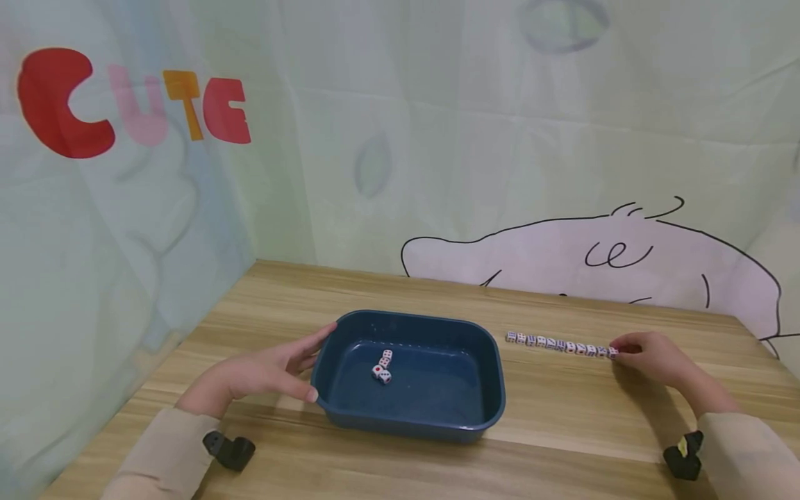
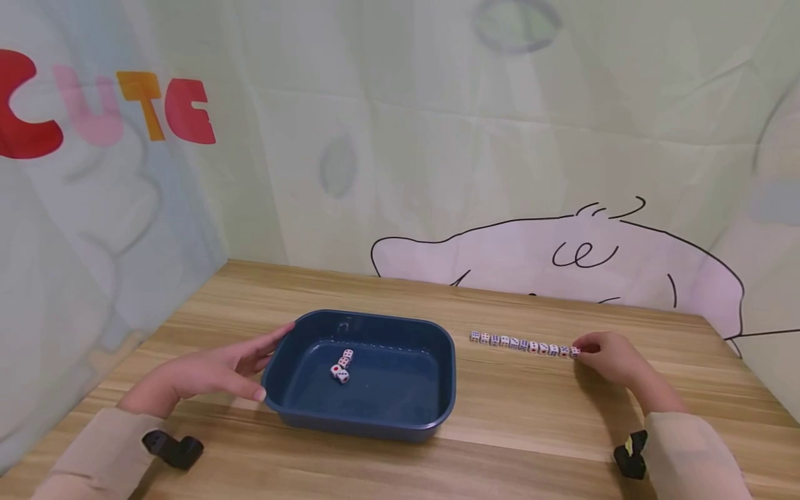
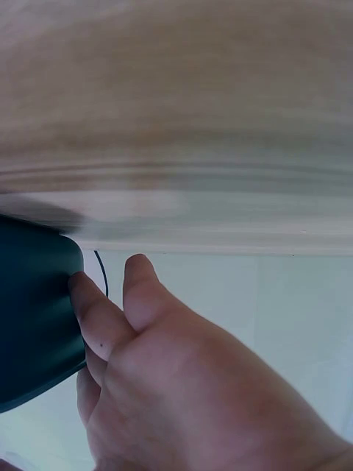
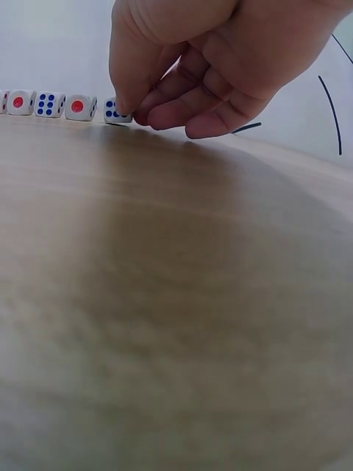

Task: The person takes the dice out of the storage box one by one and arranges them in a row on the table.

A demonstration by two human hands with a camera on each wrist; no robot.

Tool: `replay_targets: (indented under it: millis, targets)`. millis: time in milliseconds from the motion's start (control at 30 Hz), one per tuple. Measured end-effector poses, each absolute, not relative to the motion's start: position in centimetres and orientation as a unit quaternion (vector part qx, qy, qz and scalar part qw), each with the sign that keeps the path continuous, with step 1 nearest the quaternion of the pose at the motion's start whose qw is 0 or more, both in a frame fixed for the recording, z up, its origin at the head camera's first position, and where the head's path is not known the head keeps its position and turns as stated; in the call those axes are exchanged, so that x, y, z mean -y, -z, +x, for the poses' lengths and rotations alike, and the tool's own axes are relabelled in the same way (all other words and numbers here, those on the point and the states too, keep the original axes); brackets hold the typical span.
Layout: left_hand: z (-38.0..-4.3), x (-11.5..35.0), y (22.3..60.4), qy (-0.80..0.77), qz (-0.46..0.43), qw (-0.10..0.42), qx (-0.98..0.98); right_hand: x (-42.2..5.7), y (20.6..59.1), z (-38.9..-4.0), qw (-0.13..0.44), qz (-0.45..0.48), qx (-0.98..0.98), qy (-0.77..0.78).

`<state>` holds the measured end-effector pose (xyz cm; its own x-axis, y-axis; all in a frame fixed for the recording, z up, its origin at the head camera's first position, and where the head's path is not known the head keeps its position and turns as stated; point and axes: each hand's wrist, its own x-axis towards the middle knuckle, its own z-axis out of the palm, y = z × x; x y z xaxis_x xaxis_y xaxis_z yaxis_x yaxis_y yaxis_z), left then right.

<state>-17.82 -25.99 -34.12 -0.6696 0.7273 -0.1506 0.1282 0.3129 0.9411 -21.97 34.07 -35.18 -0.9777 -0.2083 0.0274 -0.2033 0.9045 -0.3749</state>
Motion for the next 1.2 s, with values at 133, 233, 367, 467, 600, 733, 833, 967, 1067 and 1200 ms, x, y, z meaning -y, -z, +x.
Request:
replay_targets:
  millis: [133,233,367,467,600,733,833,967,1067,1200]
  targets:
    - [-17.8,26.0,34.0,-0.513,0.285,0.292,-0.755,-34.1,35.0,-22.0,0.011,-0.103,-0.976,0.191]
    - [-17.9,26.0,34.0,-0.512,0.286,0.292,-0.755,-34.1,35.0,-21.9,0.013,-0.105,-0.975,0.193]
    - [-17.9,26.0,34.1,-0.511,0.286,0.290,-0.757,-34.3,35.0,-21.9,0.011,-0.109,-0.975,0.192]
    - [-17.8,25.9,34.1,-0.512,0.283,0.291,-0.757,-34.6,34.8,-21.7,0.008,-0.102,-0.976,0.190]
    - [-17.8,25.9,34.0,-0.513,0.281,0.293,-0.756,-34.8,34.2,-21.4,-0.002,-0.100,-0.976,0.192]
    - [-17.7,26.0,33.9,-0.510,0.282,0.290,-0.759,-34.6,33.3,-21.3,-0.006,-0.104,-0.973,0.205]
    - [-17.6,26.1,33.8,-0.510,0.279,0.290,-0.760,-34.2,32.6,-21.1,-0.001,-0.099,-0.970,0.220]
    - [-17.5,26.0,33.8,-0.514,0.280,0.291,-0.757,-33.1,31.7,-20.9,-0.005,-0.103,-0.968,0.231]
    - [-17.6,26.0,33.8,-0.514,0.282,0.290,-0.757,-31.9,31.0,-20.8,-0.013,-0.115,-0.965,0.234]
    - [-17.7,26.0,33.9,-0.512,0.284,0.290,-0.757,-30.1,30.0,-20.5,-0.007,-0.120,-0.961,0.248]
